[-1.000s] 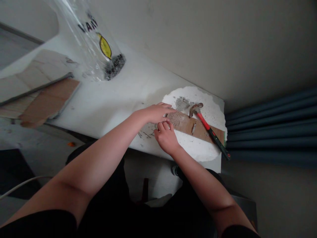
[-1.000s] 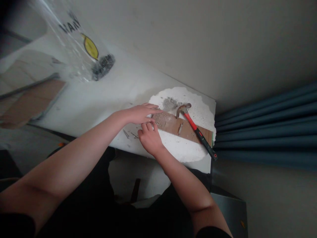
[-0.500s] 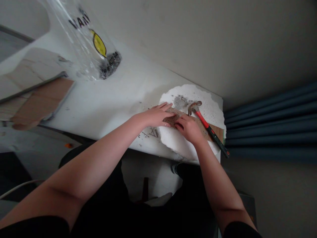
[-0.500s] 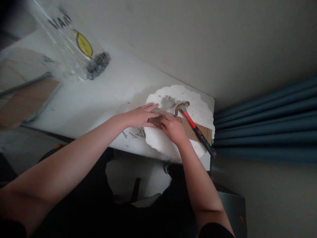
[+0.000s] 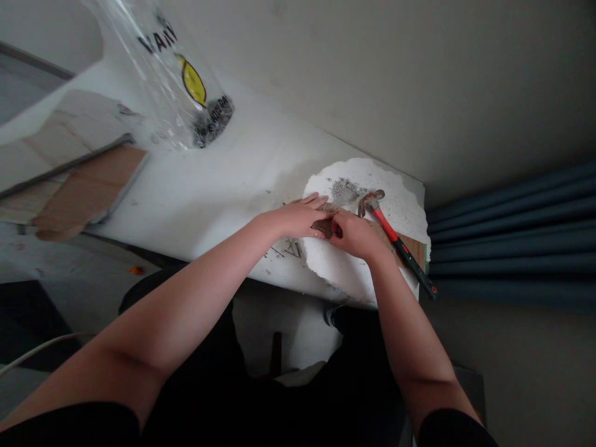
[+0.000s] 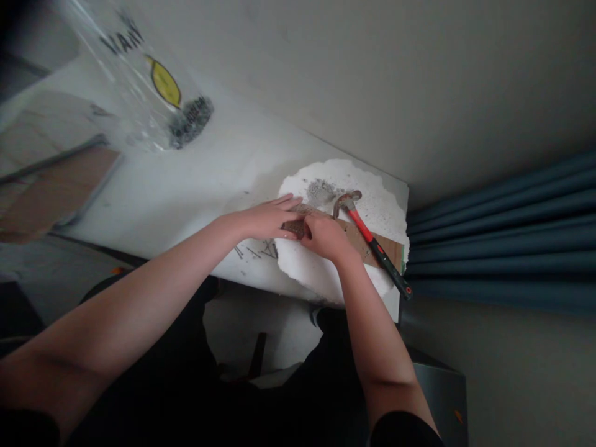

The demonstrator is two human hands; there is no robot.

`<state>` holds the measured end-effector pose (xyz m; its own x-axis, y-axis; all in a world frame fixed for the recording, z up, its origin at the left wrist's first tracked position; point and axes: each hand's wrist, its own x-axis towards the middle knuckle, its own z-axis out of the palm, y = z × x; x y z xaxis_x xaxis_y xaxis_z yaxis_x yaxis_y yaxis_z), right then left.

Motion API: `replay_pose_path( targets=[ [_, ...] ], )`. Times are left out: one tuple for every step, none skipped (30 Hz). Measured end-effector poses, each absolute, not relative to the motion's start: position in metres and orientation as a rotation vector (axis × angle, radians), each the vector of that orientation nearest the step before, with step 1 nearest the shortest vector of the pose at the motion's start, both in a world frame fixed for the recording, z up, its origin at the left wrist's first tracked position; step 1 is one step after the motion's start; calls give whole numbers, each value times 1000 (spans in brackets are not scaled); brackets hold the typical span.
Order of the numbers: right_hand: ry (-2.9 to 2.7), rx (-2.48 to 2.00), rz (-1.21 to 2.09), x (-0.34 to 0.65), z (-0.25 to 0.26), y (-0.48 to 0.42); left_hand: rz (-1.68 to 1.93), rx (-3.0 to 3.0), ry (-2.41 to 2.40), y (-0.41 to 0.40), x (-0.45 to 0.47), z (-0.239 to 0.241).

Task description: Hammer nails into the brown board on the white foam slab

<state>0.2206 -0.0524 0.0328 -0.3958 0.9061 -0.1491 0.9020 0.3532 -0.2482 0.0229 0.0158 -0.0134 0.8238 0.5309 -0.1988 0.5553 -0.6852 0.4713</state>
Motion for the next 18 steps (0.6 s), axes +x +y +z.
replay_pose_path(
  targets=[
    [-2576,-1724,460,220,33,-52,-59,2482,799,16,23,-14],
    [-2578,-1728,463,220,34,-52,-54,2484,798,16,23,-14],
    [-2579,-1729,466,220,34,-51,-47,2487,795,16,23,-15],
    [-2581,-1725,468,220,34,-51,-39,2489,792,16,23,-16],
    [-2583,-1717,469,219,35,-51,-32,2491,790,17,23,-16],
    [-2582,-1708,470,219,35,-51,-28,2491,788,17,23,-17],
    [-2579,-1702,470,219,35,-51,-27,2490,786,17,23,-17],
    [-2576,-1697,471,219,35,-51,-27,2488,785,17,23,-17],
    [-2574,-1695,471,219,35,-51,-28,2485,787,17,23,-17],
    [-2574,-1692,469,219,35,-51,-31,2482,790,17,24,-16],
    [-2575,-1689,465,219,34,-52,-38,2477,794,16,24,-15],
    [-2579,-1685,460,219,34,-51,-46,2472,800,16,24,-13],
    [-2584,-1685,454,218,34,-51,-55,2466,805,16,24,-12],
    [-2589,-1693,446,218,33,-51,-61,2460,809,15,24,-11],
    [-2595,-1706,440,217,33,-51,-64,2455,809,15,24,-11],
    [-2601,-1722,435,217,32,-50,-62,2453,806,15,24,-11],
    [-2607,-1737,431,216,32,-49,-55,2453,801,15,24,-11],
    [-2615,-1748,429,216,32,-49,-46,2454,794,16,24,-11]
  ],
)
